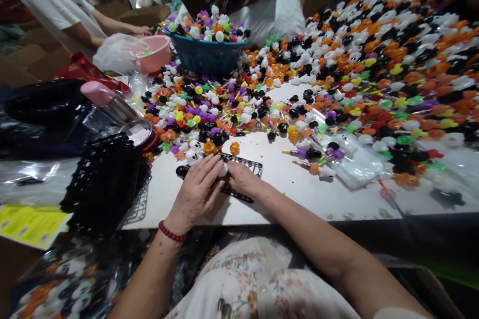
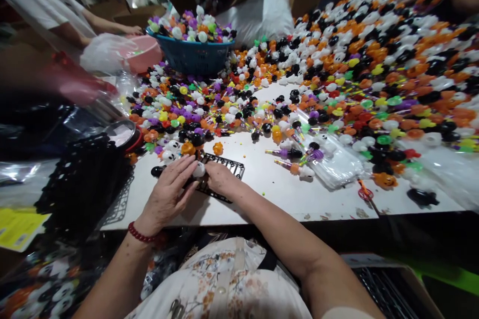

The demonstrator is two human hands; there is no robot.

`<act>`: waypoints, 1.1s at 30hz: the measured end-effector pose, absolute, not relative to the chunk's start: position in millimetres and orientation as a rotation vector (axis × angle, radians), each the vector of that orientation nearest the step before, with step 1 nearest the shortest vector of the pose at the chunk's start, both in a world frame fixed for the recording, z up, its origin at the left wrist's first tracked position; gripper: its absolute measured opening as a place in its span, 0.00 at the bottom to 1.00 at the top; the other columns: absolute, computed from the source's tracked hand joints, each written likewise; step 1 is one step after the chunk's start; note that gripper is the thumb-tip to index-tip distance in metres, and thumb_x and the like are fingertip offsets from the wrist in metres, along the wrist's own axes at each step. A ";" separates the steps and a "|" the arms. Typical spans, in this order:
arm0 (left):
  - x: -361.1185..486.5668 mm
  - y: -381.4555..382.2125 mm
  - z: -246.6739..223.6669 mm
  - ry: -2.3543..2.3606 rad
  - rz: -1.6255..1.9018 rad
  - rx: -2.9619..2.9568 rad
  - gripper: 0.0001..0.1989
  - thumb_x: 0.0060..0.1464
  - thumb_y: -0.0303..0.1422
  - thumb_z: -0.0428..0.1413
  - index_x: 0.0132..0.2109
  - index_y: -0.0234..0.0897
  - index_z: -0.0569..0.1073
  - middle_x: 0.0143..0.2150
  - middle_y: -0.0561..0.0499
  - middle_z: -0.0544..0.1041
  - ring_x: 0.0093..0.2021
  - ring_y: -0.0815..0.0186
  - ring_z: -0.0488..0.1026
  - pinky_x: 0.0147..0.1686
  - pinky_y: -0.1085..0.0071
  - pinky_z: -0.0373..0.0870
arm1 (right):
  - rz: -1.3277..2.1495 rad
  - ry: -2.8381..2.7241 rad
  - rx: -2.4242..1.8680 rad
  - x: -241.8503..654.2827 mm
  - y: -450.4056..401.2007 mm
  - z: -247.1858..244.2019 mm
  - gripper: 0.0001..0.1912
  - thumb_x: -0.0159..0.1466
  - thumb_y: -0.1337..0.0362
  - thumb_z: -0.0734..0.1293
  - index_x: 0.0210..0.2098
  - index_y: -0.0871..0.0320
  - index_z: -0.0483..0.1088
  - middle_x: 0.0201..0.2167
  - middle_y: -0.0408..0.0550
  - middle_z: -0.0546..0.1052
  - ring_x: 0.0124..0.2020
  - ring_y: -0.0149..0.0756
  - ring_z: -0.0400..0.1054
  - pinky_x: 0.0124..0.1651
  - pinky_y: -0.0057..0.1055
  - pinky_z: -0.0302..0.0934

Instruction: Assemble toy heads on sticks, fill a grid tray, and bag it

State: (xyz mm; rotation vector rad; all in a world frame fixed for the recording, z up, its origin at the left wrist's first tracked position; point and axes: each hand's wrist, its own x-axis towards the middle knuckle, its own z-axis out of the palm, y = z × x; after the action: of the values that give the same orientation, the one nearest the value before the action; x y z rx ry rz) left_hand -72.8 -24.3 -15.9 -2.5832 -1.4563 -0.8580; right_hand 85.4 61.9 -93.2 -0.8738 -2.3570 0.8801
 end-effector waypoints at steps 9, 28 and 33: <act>-71.9 -22.1 -16.6 -1.479 -0.596 -2.569 0.28 0.62 0.30 0.53 0.68 0.39 0.57 0.67 0.42 0.64 0.70 0.54 0.55 0.66 0.49 0.57 | 0.874 -2.416 -0.785 80.6 61.8 -95.6 0.12 0.59 0.76 0.63 0.42 0.61 0.72 0.40 0.51 0.74 0.40 0.39 0.67 0.45 0.30 0.63; -5.9 -53.0 -48.8 -1.235 -0.977 -2.916 0.19 0.59 0.26 0.56 0.58 0.38 0.70 0.55 0.42 0.76 0.58 0.54 0.72 0.57 0.55 0.74 | -0.195 -2.186 -1.857 283.3 45.3 -77.6 0.08 0.66 0.70 0.62 0.37 0.61 0.75 0.42 0.59 0.73 0.46 0.50 0.60 0.48 0.46 0.55; 22.7 -48.7 -67.3 -2.355 -1.754 -2.905 0.20 0.64 0.39 0.52 0.60 0.40 0.67 0.52 0.42 0.77 0.45 0.61 0.79 0.43 0.62 0.79 | -0.192 -2.208 -1.416 236.4 21.9 -71.9 0.10 0.67 0.70 0.62 0.44 0.59 0.74 0.52 0.56 0.72 0.55 0.47 0.59 0.62 0.48 0.49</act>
State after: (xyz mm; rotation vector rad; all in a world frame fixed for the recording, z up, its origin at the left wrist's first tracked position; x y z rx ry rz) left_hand 22.7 -48.7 -67.3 -2.9051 -2.3546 -1.7542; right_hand 236.4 21.9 -71.9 -1.4156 -2.2078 -0.1925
